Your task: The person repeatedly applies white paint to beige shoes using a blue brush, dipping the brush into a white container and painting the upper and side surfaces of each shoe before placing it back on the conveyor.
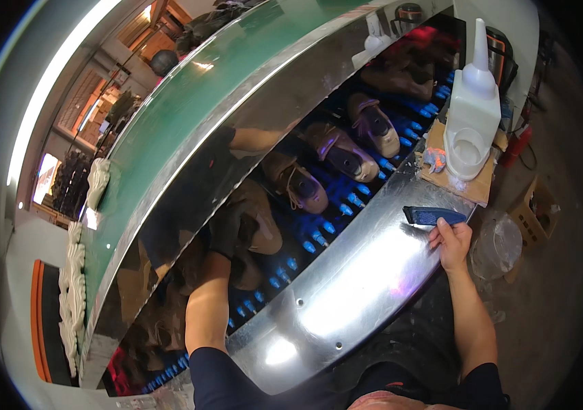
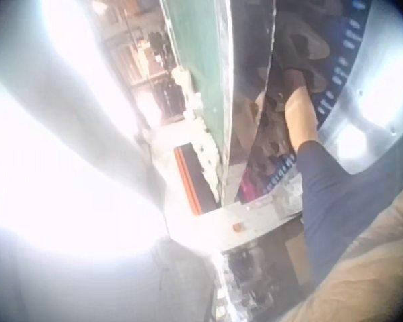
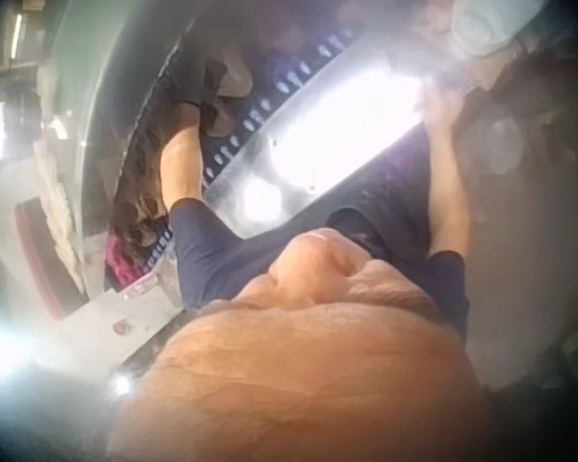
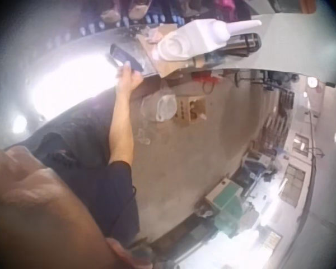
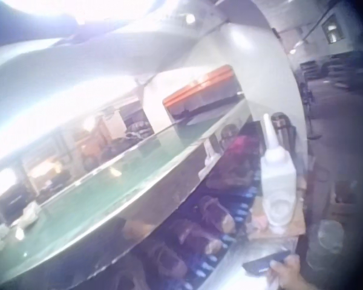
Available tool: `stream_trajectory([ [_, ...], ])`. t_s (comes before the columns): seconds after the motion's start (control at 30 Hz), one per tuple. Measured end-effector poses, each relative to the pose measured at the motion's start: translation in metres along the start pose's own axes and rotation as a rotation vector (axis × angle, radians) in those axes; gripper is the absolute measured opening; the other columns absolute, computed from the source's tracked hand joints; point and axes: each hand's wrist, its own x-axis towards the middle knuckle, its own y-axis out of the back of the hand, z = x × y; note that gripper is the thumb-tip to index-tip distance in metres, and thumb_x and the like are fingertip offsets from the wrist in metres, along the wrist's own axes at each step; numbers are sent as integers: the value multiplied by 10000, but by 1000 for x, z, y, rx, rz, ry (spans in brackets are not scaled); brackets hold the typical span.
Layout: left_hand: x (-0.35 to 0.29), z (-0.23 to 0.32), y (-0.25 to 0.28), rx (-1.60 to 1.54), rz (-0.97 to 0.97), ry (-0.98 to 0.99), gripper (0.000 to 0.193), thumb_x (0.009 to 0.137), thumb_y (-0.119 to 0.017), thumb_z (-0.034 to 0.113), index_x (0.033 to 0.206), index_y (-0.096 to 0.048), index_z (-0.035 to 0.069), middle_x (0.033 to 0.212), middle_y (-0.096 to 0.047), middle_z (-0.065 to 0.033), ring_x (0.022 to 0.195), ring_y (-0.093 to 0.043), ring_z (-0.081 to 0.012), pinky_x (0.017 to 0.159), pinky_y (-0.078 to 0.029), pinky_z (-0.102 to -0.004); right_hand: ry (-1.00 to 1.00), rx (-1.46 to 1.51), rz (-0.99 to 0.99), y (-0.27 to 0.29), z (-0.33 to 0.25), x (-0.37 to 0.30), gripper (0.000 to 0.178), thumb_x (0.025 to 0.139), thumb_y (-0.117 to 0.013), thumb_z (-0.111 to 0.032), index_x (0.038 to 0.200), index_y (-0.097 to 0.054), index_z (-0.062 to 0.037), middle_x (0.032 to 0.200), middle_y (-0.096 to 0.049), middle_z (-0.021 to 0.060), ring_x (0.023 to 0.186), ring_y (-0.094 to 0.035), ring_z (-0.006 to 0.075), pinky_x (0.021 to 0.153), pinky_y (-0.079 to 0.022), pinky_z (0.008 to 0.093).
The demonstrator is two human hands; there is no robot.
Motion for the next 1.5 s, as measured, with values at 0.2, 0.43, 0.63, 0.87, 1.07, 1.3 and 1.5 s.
stream_trajectory([
  [0.2,37,-77,-16,353,50,-113,512,928,-733,351,1330,-714,35,1357,-693,-199,1237,-661,-327,1067,-511,-411,-42,1,-20,5,6,-4,224,1036,-709,-191,926,-703,4,705,-686,88,528,-612,138,504,-480,261],
  [0.43,59,-109,-13,454,57,-201,467,916,-766,319,1286,-716,37,1465,-606,-243,1389,-551,-365,1144,-457,-465,-30,-24,-19,11,1,-2,214,1039,-697,-194,943,-703,-3,715,-687,85,548,-598,129,506,-468,256],
  [0.63,62,-146,10,468,112,-423,501,931,-763,294,1356,-674,44,1446,-601,-263,1330,-598,-374,1085,-508,-443,-24,2,-43,4,3,4,229,1038,-698,-201,910,-698,-11,707,-684,83,536,-600,126,500,-464,255],
  [0.87,-1,74,-5,232,-30,52,697,909,-799,352,1479,-565,28,1437,-616,-238,1337,-602,-334,1079,-501,-457,-11,4,-22,10,9,6,237,1036,-701,-203,892,-694,-15,695,-680,76,506,-603,126,482,-466,259],
  [1.07,-37,152,-111,-141,-157,-47,617,988,-762,410,1473,-589,70,1308,-715,-152,1178,-699,-315,1053,-533,-417,-36,0,-15,14,7,2,211,1023,-716,-186,900,-700,-16,679,-673,67,503,-602,119,474,-471,254],
  [1.3,49,122,-261,-923,-102,502,586,906,-836,454,1326,-689,72,1114,-738,-77,967,-705,-253,858,-585,-387,-45,8,-51,7,3,-7,196,1024,-711,-185,917,-702,-21,712,-677,47,531,-585,84,501,-463,232],
  [1.5,76,96,-278,-844,16,584,470,896,-801,432,1217,-728,96,1141,-756,-89,956,-726,-248,797,-606,-426,-30,51,-106,2,-4,-5,172,1023,-697,-179,967,-677,-16,749,-666,42,608,-603,83,531,-483,235],
])
